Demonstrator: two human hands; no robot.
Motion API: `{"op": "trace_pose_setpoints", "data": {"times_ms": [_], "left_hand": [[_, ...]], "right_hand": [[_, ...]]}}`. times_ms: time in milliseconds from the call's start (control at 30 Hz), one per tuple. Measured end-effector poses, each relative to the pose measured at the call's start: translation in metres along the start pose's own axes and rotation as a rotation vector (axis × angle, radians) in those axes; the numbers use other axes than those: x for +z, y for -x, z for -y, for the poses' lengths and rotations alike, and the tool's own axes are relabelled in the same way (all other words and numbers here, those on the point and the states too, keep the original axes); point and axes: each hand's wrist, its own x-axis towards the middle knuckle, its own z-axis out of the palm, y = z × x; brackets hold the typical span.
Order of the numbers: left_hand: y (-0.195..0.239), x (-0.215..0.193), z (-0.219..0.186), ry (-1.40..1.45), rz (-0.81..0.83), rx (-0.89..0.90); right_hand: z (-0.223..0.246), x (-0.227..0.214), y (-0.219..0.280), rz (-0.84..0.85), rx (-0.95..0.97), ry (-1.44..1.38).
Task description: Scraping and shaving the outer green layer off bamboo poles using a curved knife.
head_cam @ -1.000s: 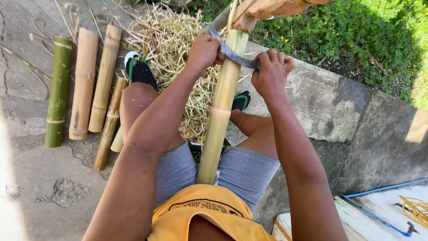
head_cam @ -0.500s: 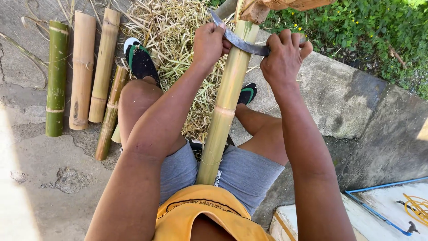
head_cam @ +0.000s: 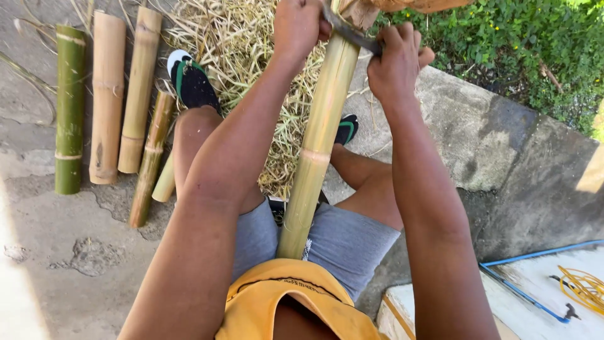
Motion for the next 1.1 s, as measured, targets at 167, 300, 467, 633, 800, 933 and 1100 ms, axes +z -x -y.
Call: {"op": "trace_pose_setpoints", "data": {"times_ms": [167, 300, 467, 633, 800, 933, 1100], "left_hand": [[0.039, -0.026, -0.039, -0.135, 0.215, -0.269], [0.055, -0.025, -0.04, -0.226, 0.208, -0.184], [0.05, -0.019, -0.016, -0.124, 0.164, -0.105], [0.047, -0.016, -0.017, -0.133, 0.139, -0.083], [0.025, -0.005, -0.021, -0.163, 0.076, -0.027], [0.009, 0.004, -0.021, -0.065, 0.022, 0.033], [0.022, -0.011, -0.02, -0.098, 0.148, -0.027]], "right_hand": [[0.019, -0.017, 0.038, -0.042, -0.055, 0.056], [0.014, -0.013, 0.044, -0.061, -0.059, 0.076], [0.015, -0.015, 0.039, -0.036, -0.036, 0.103], [0.014, -0.009, 0.033, -0.076, -0.047, 0.118], [0.002, 0.004, 0.01, -0.146, -0.057, 0.121], [-0.003, 0.009, -0.01, -0.165, -0.051, 0.125], [0.007, -0.001, 0.014, 0.029, 0.175, -0.264]]}}
